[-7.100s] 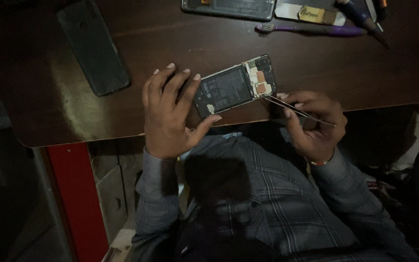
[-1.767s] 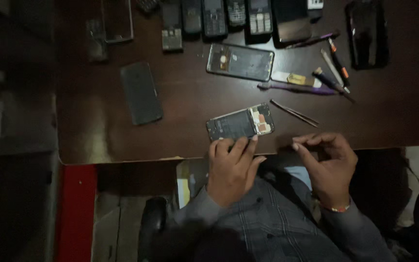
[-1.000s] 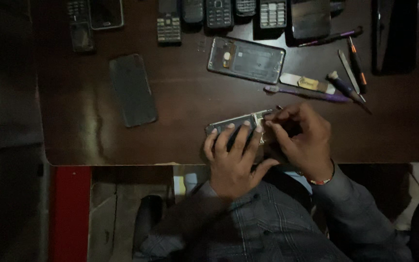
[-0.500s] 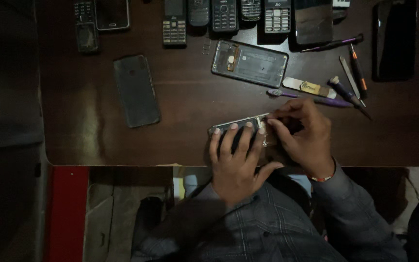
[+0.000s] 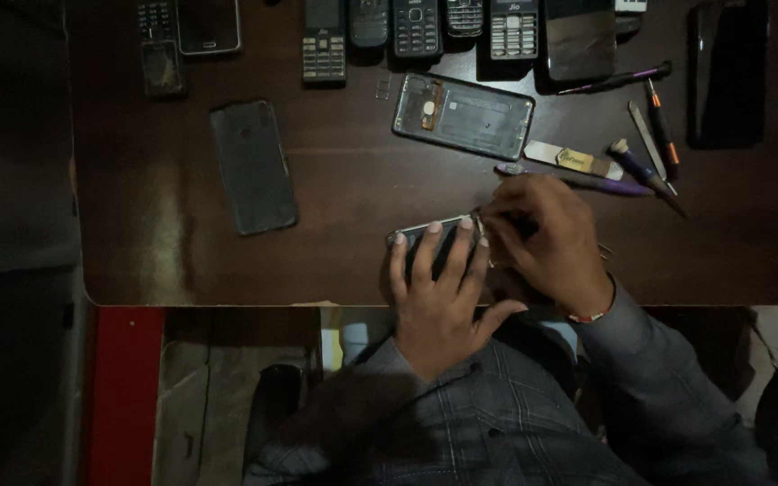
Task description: The person works on a disassembled smartphone at a wooden workbench, holding the phone steady while prying at its edge with a thin blade-like tool and applying liquid from a small bottle onto the phone frame. Other phones, tweezers, screwdrivers, and a toothbrush lie on the bench around the work area.
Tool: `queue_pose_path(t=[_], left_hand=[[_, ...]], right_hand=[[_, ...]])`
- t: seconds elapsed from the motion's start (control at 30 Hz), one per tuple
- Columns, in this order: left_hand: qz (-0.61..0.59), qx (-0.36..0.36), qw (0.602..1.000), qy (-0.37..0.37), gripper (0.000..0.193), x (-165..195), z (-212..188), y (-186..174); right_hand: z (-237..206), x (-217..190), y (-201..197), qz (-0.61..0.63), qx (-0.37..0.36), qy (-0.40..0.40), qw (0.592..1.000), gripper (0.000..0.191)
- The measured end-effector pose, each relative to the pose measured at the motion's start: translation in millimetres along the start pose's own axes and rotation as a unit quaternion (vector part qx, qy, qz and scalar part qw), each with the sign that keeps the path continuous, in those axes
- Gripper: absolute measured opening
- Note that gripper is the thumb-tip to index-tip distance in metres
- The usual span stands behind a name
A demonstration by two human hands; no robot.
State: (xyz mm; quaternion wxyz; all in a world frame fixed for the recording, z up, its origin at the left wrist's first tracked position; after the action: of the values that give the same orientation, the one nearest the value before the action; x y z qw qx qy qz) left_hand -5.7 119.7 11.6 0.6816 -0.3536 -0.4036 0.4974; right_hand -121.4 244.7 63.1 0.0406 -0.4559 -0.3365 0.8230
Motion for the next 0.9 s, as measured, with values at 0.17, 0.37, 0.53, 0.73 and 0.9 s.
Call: queue_pose_path(t=[0.17, 0.37, 0.53, 0.73, 0.9], left_hand=[[-0.015, 0.001, 1.000, 0.000, 0.070, -3, 1, -1], [-0.038, 0.005, 0.999, -0.011, 0.063, -5, -1, -2], [-0.065, 0.001, 0.998, -0.023, 0.059, -7, -1, -1], [-0.062, 0.022, 0.997, -0.031, 0.060, -8, -2, -3], [-0.073, -0.009, 0.997, -0.029, 0.064, -9, -4, 1]], right_hand=[[4, 2, 2, 0.003, -0.037, 0.015, 0.999, 0.033], [7, -1, 4, -0.069, -0.079, -0.032, 0.994, 0.027], [16, -6, 7, -0.117, -0.171, -0.076, 0.975, 0.033], [22, -12, 10, -0.166, -0.250, -0.116, 0.947, 0.040], [28, -2, 7, -0.135, -0.256, -0.174, 0.941, 0.048]])
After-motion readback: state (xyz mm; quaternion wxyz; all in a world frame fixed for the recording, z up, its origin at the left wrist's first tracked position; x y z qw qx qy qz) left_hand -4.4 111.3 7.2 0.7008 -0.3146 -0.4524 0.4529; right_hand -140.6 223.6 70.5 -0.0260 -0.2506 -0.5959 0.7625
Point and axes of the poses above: each hand's wrist, its own z-axis towards the middle knuckle, its own y-axis out of the palm, x = y × z, the point moved 3 cm from there along z, towards the middle knuckle, and after that the axes turned 9 degrees about z, right-handed, at the moved point
